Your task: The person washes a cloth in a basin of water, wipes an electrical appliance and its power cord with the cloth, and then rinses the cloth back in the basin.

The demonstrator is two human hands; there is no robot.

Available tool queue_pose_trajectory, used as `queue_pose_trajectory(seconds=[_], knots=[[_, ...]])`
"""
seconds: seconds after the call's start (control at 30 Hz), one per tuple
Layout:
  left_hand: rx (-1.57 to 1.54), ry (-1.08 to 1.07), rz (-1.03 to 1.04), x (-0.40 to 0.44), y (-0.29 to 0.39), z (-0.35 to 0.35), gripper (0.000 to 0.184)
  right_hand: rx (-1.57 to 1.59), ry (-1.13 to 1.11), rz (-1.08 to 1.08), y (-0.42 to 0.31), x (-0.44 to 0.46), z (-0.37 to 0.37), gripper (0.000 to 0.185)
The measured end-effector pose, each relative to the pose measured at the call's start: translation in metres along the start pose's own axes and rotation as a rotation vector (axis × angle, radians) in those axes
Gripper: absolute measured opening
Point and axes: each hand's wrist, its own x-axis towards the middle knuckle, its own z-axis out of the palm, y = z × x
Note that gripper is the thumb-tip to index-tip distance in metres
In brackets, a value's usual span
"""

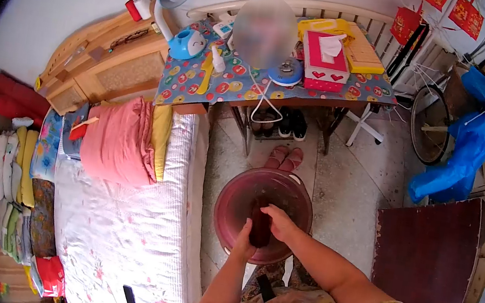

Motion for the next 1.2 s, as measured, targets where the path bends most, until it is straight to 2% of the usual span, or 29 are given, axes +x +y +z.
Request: queue_pose_trajectory(seconds=[0.07, 0.1, 0.17, 0.2, 0.27, 0.3, 0.37, 0.5, 0.57, 0.6, 0.67, 0.7, 0.73, 0.77, 0.83, 0.93, 1.0, 1.03, 1.1, 1.2], knots=[[0.018, -0.006, -0.041, 0.002, -0.004, -0.002, 0.048, -0.261, 0.048, -0.092, 0.009, 0.009, -0.004, 0.033], [0.015, -0.003, -0.038, 0.003, -0.006, -0.004, 0.048, -0.264, 0.046, -0.088, 0.01, 0.008, -0.003, 0.033], [0.142, 0.0, -0.079, 0.009, -0.005, -0.006, 0.071, -0.559, 0.084, -0.143, 0.009, 0.008, 0.0, 0.045], [0.143, -0.003, -0.076, 0.009, -0.004, -0.004, 0.071, -0.561, 0.082, -0.147, 0.011, 0.013, -0.002, 0.045], [0.184, 0.008, -0.072, 0.009, -0.002, 0.001, 0.073, -0.759, 0.156, -0.19, 0.019, 0.031, -0.015, 0.052], [0.185, 0.004, -0.073, 0.007, 0.0, 0.004, 0.073, -0.76, 0.158, -0.193, 0.017, 0.027, -0.011, 0.052], [0.038, -0.024, -0.119, 0.003, 0.006, 0.01, 0.052, -0.872, 0.305, -0.157, 0.008, 0.007, 0.009, 0.054], [0.076, -0.038, -0.101, 0.008, 0.006, 0.005, 0.056, -1.049, 0.237, -0.176, 0.007, 0.004, 0.01, 0.054], [0.227, 0.147, -0.181, 0.006, 0.01, 0.015, 0.062, -1.099, 0.308, -0.214, 0.022, 0.021, -0.004, 0.045], [0.225, 0.15, -0.183, 0.011, 0.009, 0.009, 0.062, -1.099, 0.308, -0.21, 0.021, 0.019, -0.005, 0.045], [0.158, 0.146, -0.11, 0.022, 0.002, -0.007, 0.065, -0.684, 0.059, -0.094, 0.007, 0.008, -0.004, 0.037], [0.121, 0.173, -0.078, 0.015, 0.006, 0.006, 0.058, -0.608, 0.056, 0.002, -0.002, -0.001, 0.001, 0.029], [0.101, 0.182, -0.077, 0.015, 0.008, 0.009, 0.051, -0.594, 0.049, -0.031, -0.007, -0.005, 0.002, 0.028], [0.078, 0.195, -0.076, 0.013, 0.008, 0.011, 0.045, -0.705, 0.082, -0.174, -0.001, 0.012, -0.015, 0.026], [-0.05, 0.247, -0.128, 0.003, 0.02, 0.03, 0.038, -0.603, 0.159, -0.291, -0.012, -0.001, -0.011, 0.024], [-0.147, 0.274, -0.077, 0.006, 0.022, 0.029, 0.039, -0.595, 0.222, -0.371, -0.009, -0.001, -0.024, 0.031], [-0.165, 0.22, -0.063, -0.004, 0.031, 0.048, 0.039, -0.524, 0.225, -0.127, -0.008, -0.006, -0.021, 0.038], [-0.165, 0.223, -0.064, -0.001, 0.029, 0.046, 0.039, -0.523, 0.225, -0.124, -0.004, -0.006, -0.023, 0.038], [-0.11, 0.199, -0.024, 0.006, 0.027, 0.038, 0.039, -0.48, 0.134, 0.074, 0.007, -0.007, -0.024, 0.041], [-0.09, 0.25, 0.017, 0.01, 0.024, 0.034, 0.04, -0.272, 0.084, 0.16, 0.012, -0.014, -0.022, 0.039]])
